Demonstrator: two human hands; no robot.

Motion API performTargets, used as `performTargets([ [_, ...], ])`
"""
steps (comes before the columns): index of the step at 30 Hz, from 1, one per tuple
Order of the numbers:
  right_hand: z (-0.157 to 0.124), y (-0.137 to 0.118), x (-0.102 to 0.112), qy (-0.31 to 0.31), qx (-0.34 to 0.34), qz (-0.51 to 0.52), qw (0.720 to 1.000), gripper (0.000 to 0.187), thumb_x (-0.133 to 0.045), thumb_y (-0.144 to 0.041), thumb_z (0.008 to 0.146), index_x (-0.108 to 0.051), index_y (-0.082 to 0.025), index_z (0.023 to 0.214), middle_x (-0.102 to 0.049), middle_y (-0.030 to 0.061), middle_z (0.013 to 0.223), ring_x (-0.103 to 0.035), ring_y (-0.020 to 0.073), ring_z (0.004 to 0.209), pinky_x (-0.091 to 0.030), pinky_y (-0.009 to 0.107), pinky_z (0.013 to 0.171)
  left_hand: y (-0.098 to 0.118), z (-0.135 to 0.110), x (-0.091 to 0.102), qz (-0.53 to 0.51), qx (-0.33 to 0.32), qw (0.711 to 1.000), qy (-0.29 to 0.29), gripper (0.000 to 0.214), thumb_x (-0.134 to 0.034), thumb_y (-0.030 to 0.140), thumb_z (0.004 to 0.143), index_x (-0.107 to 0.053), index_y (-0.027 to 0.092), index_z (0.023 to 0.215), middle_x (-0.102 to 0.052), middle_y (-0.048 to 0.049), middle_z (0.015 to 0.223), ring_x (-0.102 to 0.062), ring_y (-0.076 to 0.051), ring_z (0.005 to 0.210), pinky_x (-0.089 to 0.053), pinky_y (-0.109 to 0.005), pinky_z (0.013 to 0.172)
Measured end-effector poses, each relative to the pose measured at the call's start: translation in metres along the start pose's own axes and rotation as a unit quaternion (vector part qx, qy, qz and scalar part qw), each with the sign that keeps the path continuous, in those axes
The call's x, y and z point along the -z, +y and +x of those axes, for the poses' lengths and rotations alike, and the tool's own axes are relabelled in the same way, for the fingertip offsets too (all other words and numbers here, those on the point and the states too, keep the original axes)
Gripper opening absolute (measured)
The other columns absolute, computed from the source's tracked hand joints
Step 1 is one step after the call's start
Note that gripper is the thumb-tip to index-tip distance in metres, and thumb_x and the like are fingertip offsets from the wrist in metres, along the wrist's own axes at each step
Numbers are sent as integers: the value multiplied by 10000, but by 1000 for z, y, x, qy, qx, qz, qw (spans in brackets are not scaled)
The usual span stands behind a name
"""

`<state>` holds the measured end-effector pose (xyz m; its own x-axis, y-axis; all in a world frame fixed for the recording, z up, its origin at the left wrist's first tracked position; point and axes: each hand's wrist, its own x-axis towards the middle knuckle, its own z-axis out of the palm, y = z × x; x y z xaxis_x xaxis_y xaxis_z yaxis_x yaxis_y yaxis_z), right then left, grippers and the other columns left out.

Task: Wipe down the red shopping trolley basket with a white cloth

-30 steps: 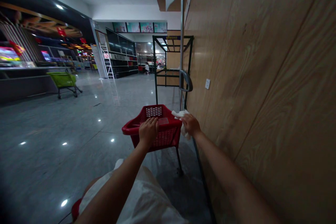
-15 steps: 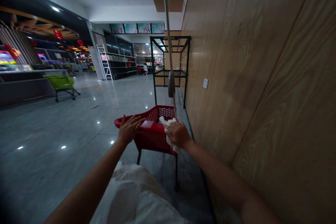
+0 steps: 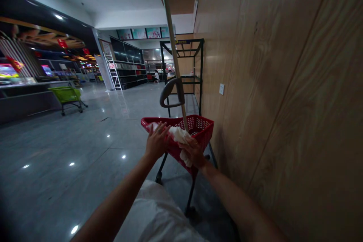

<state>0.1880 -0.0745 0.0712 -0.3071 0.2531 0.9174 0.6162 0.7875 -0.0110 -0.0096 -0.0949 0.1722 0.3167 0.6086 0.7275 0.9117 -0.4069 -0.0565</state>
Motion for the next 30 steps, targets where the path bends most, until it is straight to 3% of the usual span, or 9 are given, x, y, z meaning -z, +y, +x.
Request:
performTargets([
  [4, -15, 16, 1, -17, -56, 2, 998, 287, -449, -268, 940, -673, -261, 1119, -579, 84, 1224, -496, 235, 1183, -459, 440, 977, 29, 5, -11, -43, -35, 997, -57, 348, -426, 321, 920, -565, 201, 1216, -597, -90, 1286, -461, -236, 1280, -264, -473, 1125],
  [8, -41, 49, 12, -30, -83, 6, 996, 261, -471, -271, 918, -704, -263, 1034, -635, 75, 1117, -524, 233, 1143, -455, 434, 985, 35, -2, -24, -68, -39, 991, -109, 293, -463, 377, 909, -608, 200, 1092, -700, -69, 989, -613, -211, 1001, -348, -427, 1047],
  [11, -52, 72, 26, 7, -178, -22, 984, 288, -428, -284, 925, -689, -239, 1040, -652, 82, 1079, -574, 225, 1074, -483, 418, 939, 31, -8, -29, -68, -11, 993, -97, 274, -441, 390, 917, -635, 196, 896, -687, -62, 866, -612, -201, 883, -386, -394, 964],
  [15, -32, 75, 34, 56, -273, -18, 960, 440, -462, -398, 913, -495, -202, 1305, -592, 116, 1233, -567, 231, 1112, -480, 406, 931, 22, -12, -28, -77, 21, 995, -66, 340, -422, 410, 921, -619, 191, 751, -667, -65, 775, -589, -209, 811, -393, -388, 865],
  [17, -9, 63, 23, 51, -251, 13, 967, 485, -468, -417, 914, -439, -197, 1346, -549, 124, 1301, -523, 230, 1183, -449, 391, 969, 18, -14, -28, -85, 22, 995, -56, 351, -425, 402, 921, -617, 191, 717, -667, -61, 750, -583, -203, 782, -382, -383, 840],
  [19, 12, 50, 2, 2, -218, 43, 975, 407, -418, -385, 941, -485, -208, 1301, -567, 110, 1277, -527, 215, 1174, -434, 363, 972, 13, -15, -29, -90, 16, 995, -49, 356, -428, 395, 922, -619, 190, 703, -669, -55, 735, -582, -193, 761, -374, -370, 820],
  [24, 32, 39, -48, -140, -201, 52, 968, 338, -324, -274, 962, -647, -198, 896, -678, 55, 876, -614, 183, 824, -454, 316, 825, -6, -21, -31, -80, 12, 996, -48, 359, -426, 401, 925, -633, 191, 720, -680, -48, 753, -583, -178, 757, -366, -352, 813],
  [27, 31, 50, -56, -181, -180, 65, 965, 342, -338, -266, 957, -634, -189, 804, -660, 34, 791, -592, 162, 744, -448, 280, 773, -23, -22, -29, -83, -2, 994, -65, 355, -422, 394, 927, -637, 201, 720, -687, -45, 777, -587, -179, 786, -368, -349, 822],
  [30, 28, 61, -57, -215, -167, 65, 960, 307, -354, -276, 957, -637, -195, 869, -662, 27, 852, -586, 149, 780, -439, 253, 769, -46, -24, -22, -92, -8, 992, -84, 343, -425, 405, 924, -646, 212, 746, -688, -36, 799, -592, -176, 818, -366, -352, 863],
])
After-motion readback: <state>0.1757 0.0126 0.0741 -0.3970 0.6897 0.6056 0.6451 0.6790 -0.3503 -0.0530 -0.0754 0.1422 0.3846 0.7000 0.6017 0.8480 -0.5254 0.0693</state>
